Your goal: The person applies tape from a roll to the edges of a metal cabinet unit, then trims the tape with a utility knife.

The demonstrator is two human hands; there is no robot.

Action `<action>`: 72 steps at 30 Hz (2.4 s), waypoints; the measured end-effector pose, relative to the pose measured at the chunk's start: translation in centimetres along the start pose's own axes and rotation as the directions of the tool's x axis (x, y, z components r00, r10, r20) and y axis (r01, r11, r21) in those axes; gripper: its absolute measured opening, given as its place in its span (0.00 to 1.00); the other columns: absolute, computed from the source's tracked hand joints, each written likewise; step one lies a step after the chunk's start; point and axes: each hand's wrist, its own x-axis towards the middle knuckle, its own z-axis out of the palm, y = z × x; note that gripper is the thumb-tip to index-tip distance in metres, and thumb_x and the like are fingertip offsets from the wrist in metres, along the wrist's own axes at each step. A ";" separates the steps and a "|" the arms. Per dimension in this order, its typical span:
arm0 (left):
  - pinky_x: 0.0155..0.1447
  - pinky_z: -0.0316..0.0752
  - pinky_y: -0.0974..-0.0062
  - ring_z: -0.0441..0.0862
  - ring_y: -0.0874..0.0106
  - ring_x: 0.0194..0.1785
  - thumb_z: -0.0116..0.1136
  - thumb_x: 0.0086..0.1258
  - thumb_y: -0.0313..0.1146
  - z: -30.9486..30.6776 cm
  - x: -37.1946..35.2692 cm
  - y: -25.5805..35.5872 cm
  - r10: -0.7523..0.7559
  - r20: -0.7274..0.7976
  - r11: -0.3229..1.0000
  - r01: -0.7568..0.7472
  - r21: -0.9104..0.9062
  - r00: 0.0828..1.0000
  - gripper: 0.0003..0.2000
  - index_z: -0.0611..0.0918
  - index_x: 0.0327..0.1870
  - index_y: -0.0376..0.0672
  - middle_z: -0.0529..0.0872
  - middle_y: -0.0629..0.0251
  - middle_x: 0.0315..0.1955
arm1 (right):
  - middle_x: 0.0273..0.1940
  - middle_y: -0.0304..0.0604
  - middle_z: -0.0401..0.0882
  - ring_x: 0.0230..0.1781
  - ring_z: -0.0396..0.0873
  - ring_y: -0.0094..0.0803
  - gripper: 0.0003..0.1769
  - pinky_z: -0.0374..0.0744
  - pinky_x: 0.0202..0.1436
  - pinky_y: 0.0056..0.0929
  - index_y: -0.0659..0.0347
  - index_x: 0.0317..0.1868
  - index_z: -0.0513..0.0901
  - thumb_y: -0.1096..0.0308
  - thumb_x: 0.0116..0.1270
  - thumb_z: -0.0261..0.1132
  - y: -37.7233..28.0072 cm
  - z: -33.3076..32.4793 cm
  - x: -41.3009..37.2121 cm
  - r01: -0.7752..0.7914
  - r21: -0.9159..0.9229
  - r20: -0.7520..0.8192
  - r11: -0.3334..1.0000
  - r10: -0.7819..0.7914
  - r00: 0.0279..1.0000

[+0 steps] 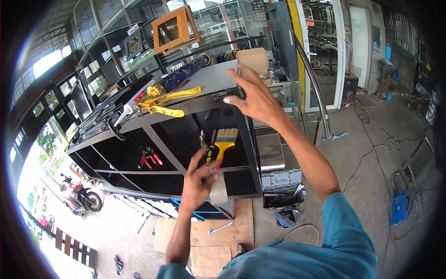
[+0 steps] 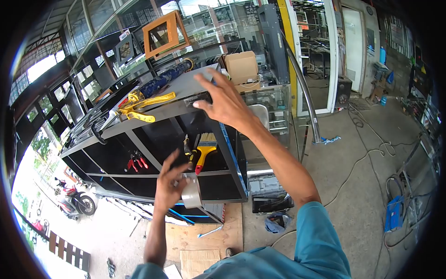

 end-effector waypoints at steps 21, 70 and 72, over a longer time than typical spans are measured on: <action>0.54 0.79 0.72 0.80 0.66 0.57 0.66 0.57 0.19 5.9 -23.2 1.2 -0.751 0.078 0.580 0.712 -0.396 0.656 0.35 0.70 0.69 0.46 0.57 0.54 0.72 | 0.36 0.41 0.87 0.38 0.81 0.22 0.13 0.78 0.47 0.25 0.66 0.44 0.86 0.67 0.63 0.70 -17.8 4.6 -31.3 -0.968 0.127 0.969 0.216 -0.236 0.075; 0.49 0.78 0.74 0.84 0.72 0.42 0.68 0.59 0.30 -32.4 -33.1 -36.4 -0.573 0.604 0.546 0.808 -0.222 0.553 0.20 0.79 0.52 0.33 0.88 0.59 0.41 | 0.40 0.47 0.78 0.40 0.79 0.39 0.09 0.77 0.44 0.33 0.62 0.43 0.76 0.82 0.64 0.56 -46.3 43.9 -20.5 -0.798 0.400 0.737 0.450 0.360 0.572; 0.50 0.78 0.74 0.84 0.72 0.43 0.68 0.60 0.33 -31.3 -32.8 -38.0 -0.482 0.599 0.394 0.769 -0.504 0.640 0.17 0.82 0.47 0.36 0.88 0.58 0.40 | 0.38 0.45 0.77 0.38 0.79 0.35 0.12 0.77 0.42 0.31 0.62 0.46 0.76 0.83 0.64 0.56 -44.4 44.2 -20.1 -0.703 0.425 0.664 0.570 0.331 0.670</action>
